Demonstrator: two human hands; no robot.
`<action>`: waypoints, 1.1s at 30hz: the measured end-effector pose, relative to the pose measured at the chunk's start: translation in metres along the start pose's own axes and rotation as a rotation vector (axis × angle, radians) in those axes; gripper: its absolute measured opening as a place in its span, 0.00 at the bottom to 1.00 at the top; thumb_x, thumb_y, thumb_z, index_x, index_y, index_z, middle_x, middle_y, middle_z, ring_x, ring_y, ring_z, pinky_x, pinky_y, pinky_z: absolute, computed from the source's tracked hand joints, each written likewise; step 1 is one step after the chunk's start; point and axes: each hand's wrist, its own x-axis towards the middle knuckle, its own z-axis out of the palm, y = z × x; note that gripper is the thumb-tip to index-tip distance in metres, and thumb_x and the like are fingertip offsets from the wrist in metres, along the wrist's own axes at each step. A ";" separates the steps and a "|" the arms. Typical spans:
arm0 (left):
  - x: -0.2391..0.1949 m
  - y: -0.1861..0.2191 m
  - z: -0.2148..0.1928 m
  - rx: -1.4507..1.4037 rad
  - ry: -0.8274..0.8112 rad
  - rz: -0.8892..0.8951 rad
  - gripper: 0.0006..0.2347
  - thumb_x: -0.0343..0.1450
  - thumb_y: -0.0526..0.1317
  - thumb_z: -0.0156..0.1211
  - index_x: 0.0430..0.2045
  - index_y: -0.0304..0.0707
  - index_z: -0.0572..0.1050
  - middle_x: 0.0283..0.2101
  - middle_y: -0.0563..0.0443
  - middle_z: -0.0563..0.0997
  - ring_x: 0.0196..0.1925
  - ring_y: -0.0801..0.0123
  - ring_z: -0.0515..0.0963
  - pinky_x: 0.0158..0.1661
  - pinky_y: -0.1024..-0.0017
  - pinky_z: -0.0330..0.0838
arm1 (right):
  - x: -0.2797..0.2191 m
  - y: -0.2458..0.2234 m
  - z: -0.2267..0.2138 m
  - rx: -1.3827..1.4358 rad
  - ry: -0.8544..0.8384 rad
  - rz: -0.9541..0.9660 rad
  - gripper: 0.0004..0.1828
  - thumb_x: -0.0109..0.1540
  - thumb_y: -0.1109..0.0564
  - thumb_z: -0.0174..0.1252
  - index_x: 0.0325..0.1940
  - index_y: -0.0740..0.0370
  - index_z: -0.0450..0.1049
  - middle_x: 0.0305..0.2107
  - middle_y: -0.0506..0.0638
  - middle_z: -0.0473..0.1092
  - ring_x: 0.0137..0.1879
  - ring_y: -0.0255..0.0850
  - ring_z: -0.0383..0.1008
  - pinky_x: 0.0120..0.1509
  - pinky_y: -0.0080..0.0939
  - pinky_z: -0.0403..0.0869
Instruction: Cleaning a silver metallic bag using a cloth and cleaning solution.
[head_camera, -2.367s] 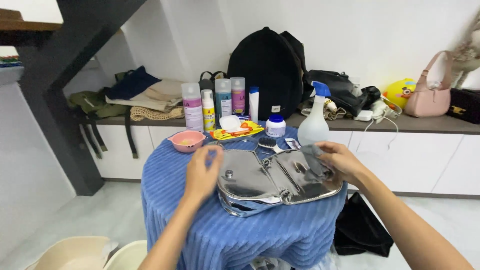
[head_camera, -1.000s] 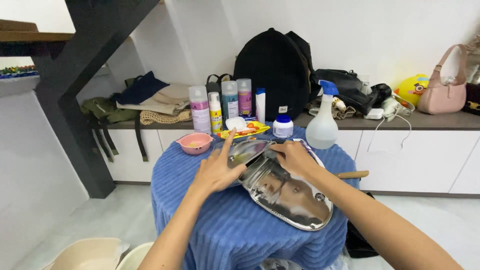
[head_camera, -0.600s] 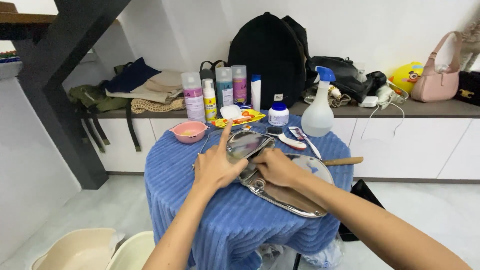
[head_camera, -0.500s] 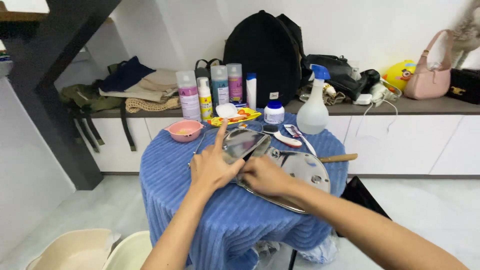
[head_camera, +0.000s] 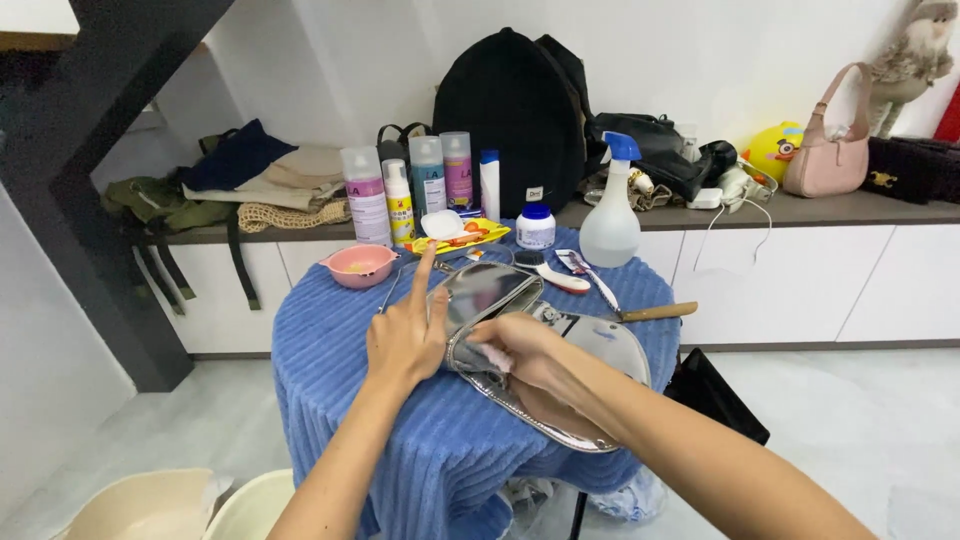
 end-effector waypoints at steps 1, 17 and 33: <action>0.001 -0.002 0.001 0.022 -0.003 0.000 0.27 0.75 0.55 0.28 0.74 0.74 0.43 0.47 0.30 0.82 0.49 0.30 0.81 0.55 0.45 0.71 | 0.008 0.000 -0.006 0.144 0.051 0.109 0.05 0.62 0.63 0.57 0.32 0.64 0.76 0.16 0.47 0.61 0.24 0.34 0.62 0.34 0.23 0.57; 0.011 -0.027 0.024 0.076 0.036 -0.020 0.27 0.63 0.59 0.53 0.59 0.64 0.69 0.42 0.38 0.84 0.48 0.43 0.84 0.51 0.52 0.77 | 0.029 -0.049 -0.093 0.037 0.946 -0.178 0.25 0.49 0.61 0.66 0.52 0.61 0.79 0.44 0.59 0.76 0.61 0.52 0.74 0.60 0.55 0.72; 0.029 -0.007 -0.015 0.160 -0.396 0.035 0.39 0.60 0.68 0.53 0.70 0.69 0.55 0.62 0.37 0.75 0.64 0.41 0.74 0.66 0.50 0.64 | 0.010 -0.036 -0.086 -1.352 0.367 -0.310 0.16 0.65 0.52 0.51 0.55 0.50 0.75 0.51 0.46 0.79 0.69 0.48 0.70 0.68 0.54 0.73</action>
